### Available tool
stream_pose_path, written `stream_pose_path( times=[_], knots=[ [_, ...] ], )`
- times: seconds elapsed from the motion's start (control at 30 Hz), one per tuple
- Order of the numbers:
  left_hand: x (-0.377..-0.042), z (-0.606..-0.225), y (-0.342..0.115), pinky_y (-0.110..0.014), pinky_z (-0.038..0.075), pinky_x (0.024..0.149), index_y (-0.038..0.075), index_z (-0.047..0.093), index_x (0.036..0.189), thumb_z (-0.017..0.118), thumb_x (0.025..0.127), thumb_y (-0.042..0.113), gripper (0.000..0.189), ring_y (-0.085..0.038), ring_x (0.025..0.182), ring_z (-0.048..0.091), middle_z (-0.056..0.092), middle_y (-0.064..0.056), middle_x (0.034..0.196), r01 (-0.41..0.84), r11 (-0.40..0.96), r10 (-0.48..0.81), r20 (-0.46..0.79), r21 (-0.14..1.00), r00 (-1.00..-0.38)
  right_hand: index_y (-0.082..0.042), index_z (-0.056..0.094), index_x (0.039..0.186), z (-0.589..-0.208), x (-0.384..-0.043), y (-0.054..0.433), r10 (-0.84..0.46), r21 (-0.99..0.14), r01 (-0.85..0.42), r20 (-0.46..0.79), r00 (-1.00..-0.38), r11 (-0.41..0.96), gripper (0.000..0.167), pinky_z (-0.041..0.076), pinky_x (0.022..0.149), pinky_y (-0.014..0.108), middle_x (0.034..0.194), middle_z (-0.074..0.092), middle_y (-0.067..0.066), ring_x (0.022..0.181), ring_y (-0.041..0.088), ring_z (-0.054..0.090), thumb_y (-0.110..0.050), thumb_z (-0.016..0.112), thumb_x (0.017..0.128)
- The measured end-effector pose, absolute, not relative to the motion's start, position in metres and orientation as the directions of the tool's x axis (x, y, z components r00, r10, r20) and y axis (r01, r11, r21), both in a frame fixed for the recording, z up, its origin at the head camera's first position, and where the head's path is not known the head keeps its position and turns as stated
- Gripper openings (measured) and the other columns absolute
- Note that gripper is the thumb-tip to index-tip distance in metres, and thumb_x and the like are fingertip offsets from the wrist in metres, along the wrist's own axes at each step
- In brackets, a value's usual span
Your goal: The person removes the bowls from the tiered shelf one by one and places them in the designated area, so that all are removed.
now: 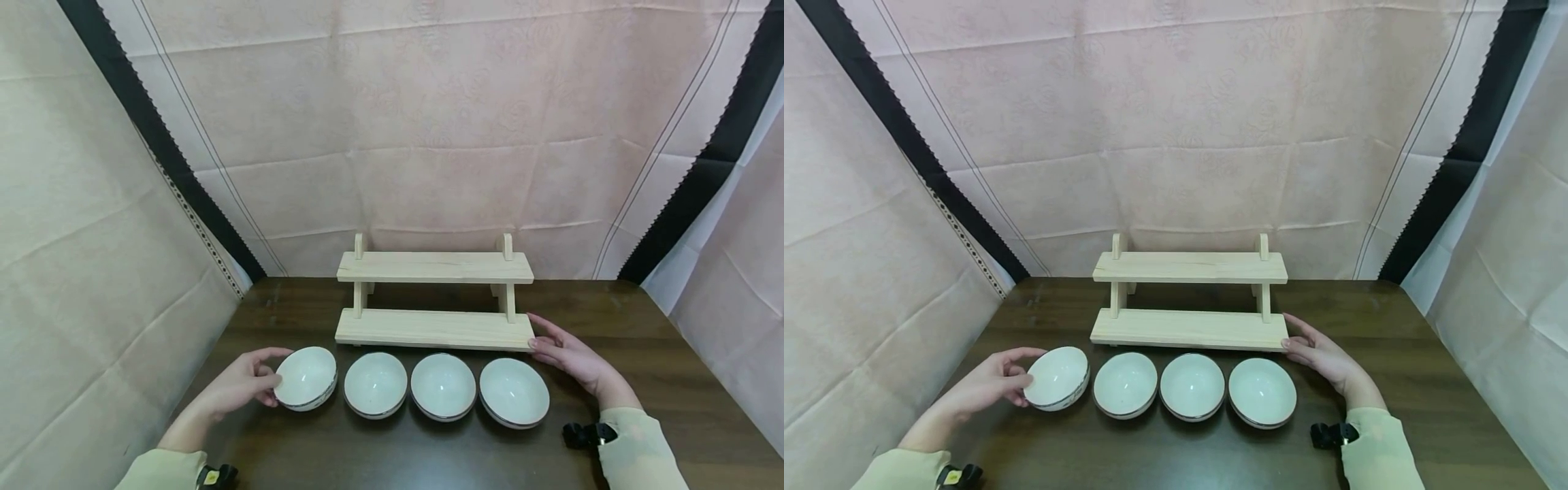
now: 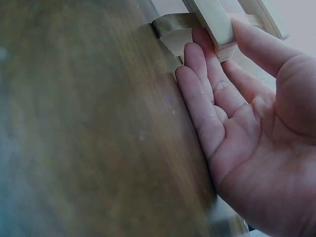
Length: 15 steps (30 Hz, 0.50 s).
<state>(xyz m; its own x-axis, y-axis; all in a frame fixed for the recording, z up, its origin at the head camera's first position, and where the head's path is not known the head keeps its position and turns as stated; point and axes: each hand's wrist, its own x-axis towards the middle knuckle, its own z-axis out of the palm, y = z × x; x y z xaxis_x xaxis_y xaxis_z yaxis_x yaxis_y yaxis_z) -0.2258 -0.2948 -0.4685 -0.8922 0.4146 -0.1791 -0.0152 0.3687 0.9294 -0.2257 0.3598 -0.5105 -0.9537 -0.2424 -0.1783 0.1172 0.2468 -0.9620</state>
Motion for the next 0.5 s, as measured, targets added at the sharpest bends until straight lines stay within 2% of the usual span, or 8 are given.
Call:
stream_pose_path(
  times=[0.27,0.5],
  knots=[
    [-0.226,-0.467,-0.284,-0.046,0.066,0.067,-0.004,0.045,0.155,0.068,0.099,0.003,0.060,-0.032,0.073,0.072,0.072,-0.019,0.087,-0.001,0.404,0.422,-0.188,0.915,-0.887,-0.008,0.008,0.172,-0.508,-0.225,0.362,-0.249,-0.963,0.117,-0.179,-0.952,0.245,0.081,0.054,0.105,0.026,0.163,0.031,0.040,0.140,0.028,0.054,-0.029,0.058,0.112],
    [-0.224,-0.466,-0.282,-0.042,0.065,0.066,-0.002,0.044,0.157,0.069,0.104,0.014,0.060,-0.033,0.074,0.072,0.071,-0.019,0.089,-0.011,0.417,0.431,-0.209,0.909,-0.878,-0.007,0.010,0.172,-0.507,-0.224,0.367,-0.236,-0.957,0.135,-0.198,-0.951,0.258,0.081,0.054,0.103,0.025,0.162,0.034,0.039,0.136,0.024,0.058,-0.029,0.059,0.112]
  ],
)
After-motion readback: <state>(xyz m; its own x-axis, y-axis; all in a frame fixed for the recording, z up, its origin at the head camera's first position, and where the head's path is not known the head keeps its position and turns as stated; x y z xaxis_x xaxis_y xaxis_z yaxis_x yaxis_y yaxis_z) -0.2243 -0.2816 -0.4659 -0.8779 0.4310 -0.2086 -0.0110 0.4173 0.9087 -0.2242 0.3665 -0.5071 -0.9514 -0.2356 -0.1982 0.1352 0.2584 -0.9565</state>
